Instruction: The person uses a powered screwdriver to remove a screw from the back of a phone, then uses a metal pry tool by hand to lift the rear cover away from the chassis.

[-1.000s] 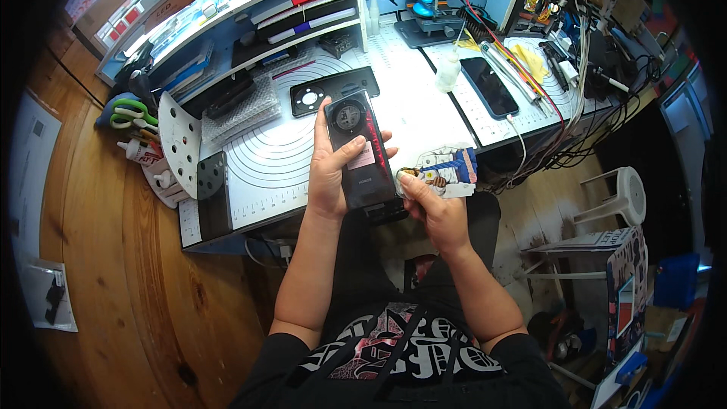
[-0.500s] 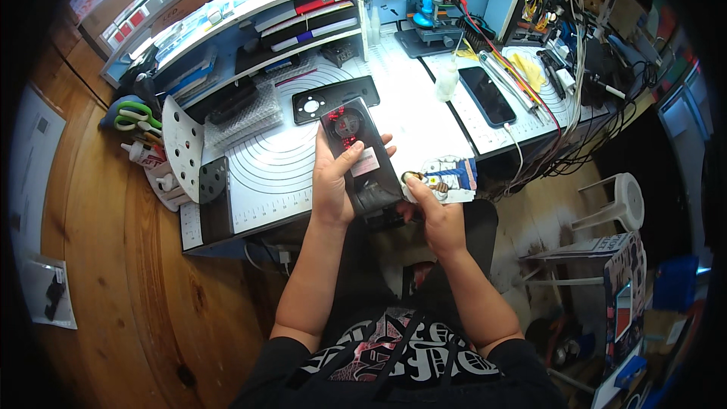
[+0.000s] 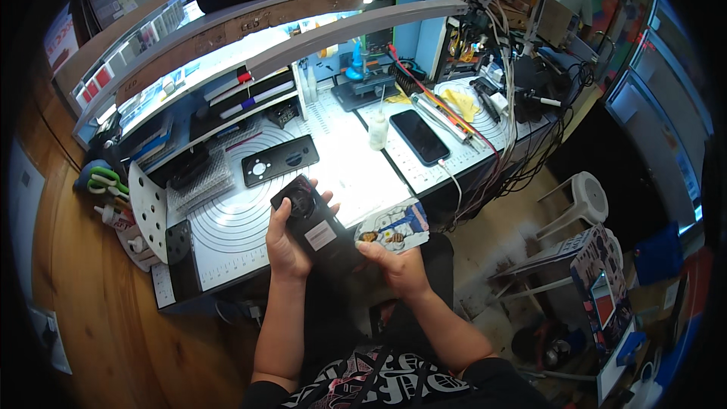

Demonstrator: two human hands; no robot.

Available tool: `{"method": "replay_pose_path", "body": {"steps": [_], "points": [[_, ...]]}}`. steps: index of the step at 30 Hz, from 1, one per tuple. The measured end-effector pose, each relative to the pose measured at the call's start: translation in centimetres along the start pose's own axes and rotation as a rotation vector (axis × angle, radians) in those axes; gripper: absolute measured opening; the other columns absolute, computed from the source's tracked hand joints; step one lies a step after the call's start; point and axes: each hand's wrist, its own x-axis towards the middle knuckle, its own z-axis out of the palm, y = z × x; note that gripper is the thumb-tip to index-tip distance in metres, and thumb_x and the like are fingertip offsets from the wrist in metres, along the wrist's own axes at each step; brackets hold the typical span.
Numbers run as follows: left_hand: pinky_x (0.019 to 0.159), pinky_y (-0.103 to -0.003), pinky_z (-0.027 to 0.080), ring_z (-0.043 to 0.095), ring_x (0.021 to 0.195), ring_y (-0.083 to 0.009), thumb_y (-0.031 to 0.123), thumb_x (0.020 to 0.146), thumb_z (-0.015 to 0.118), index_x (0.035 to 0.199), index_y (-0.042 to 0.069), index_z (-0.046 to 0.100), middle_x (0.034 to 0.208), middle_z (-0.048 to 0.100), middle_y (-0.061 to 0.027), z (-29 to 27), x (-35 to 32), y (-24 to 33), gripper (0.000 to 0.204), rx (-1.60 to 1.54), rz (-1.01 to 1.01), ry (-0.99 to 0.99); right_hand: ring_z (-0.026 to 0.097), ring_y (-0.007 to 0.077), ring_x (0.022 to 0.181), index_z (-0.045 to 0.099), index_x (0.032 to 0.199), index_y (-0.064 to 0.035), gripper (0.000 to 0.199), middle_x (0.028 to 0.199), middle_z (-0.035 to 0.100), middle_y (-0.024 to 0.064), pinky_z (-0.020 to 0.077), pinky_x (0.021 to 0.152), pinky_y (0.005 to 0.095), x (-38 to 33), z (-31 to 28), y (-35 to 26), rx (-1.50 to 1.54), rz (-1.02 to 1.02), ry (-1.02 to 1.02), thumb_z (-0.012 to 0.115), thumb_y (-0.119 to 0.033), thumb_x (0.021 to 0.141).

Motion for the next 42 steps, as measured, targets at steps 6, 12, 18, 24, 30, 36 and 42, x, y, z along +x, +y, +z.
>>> {"method": "replay_pose_path", "body": {"steps": [6,12,18,24,30,36,42], "points": [[0.102,-0.050,0.054,0.062,0.119,-0.0309,0.023,0.104,0.054,0.144,0.010,0.049,0.134,0.058,-0.0173,-0.6,0.1,-0.4,0.042,-0.024,0.018,0.089,0.068,0.0152,0.087,0.061,0.115,0.0015,0.025,0.103,0.068,0.0069,0.0609,0.069,0.0301,-0.8,0.2,-0.1,-0.077,0.049,-0.020,0.071,-0.003,0.092],[0.090,-0.045,0.060,0.066,0.105,-0.0253,0.021,0.104,0.055,0.137,0.013,0.051,0.124,0.060,-0.0147,-0.3,-0.1,0.2,0.034,-0.051,0.020,0.154,0.066,0.0121,0.089,0.061,0.114,-0.0011,0.026,0.104,0.066,0.0048,0.0573,0.072,0.0268,-0.9,0.3,0.3,-0.181,-0.033,-0.045,0.074,-0.009,0.093],[0.090,-0.044,0.060,0.063,0.106,-0.0243,0.015,0.101,0.060,0.137,0.013,0.051,0.125,0.058,-0.0136,-0.8,0.1,0.1,0.037,-0.059,0.020,0.116,0.068,0.0138,0.084,0.062,0.115,0.0005,0.026,0.101,0.068,0.0056,0.0590,0.066,0.0284,-0.7,0.3,-0.5,-0.060,0.079,-0.078,0.072,-0.009,0.094],[0.090,-0.045,0.060,0.065,0.106,-0.0246,0.004,0.096,0.062,0.138,0.014,0.051,0.127,0.058,-0.0138,-1.0,0.1,0.0,0.045,-0.077,0.010,0.116,0.070,0.0163,0.073,0.064,0.110,0.0019,0.020,0.094,0.070,0.0077,0.0592,0.063,0.0284,-0.8,0.1,-0.8,-0.066,0.102,-0.082,0.071,-0.008,0.094],[0.087,-0.044,0.062,0.069,0.101,-0.0237,0.000,0.092,0.064,0.139,0.015,0.053,0.125,0.063,-0.0128,-1.1,-0.1,0.4,0.051,-0.027,-0.018,0.199,0.071,0.0182,0.074,0.064,0.107,0.0026,0.016,0.091,0.070,0.0085,0.0589,0.064,0.0284,-1.1,0.1,-0.7,-0.114,0.127,-0.076,0.070,-0.006,0.094],[0.087,-0.046,0.063,0.068,0.103,-0.0271,-0.001,0.092,0.064,0.134,0.013,0.054,0.127,0.059,-0.0161,-0.6,0.1,0.2,0.046,-0.089,-0.031,0.077,0.071,0.0201,0.072,0.065,0.104,0.0031,0.014,0.091,0.070,0.0099,0.0596,0.066,0.0302,-1.6,0.3,-0.7,-0.153,0.131,-0.001,0.068,-0.003,0.092],[0.084,-0.046,0.064,0.068,0.105,-0.0288,-0.001,0.093,0.063,0.135,0.012,0.053,0.128,0.059,-0.0163,-0.8,0.0,0.5,0.046,-0.082,-0.024,0.095,0.071,0.0193,0.074,0.065,0.106,0.0037,0.015,0.090,0.070,0.0107,0.0598,0.068,0.0308,-1.6,0.9,-1.2,-0.171,0.175,0.024,0.069,-0.002,0.092]]}}
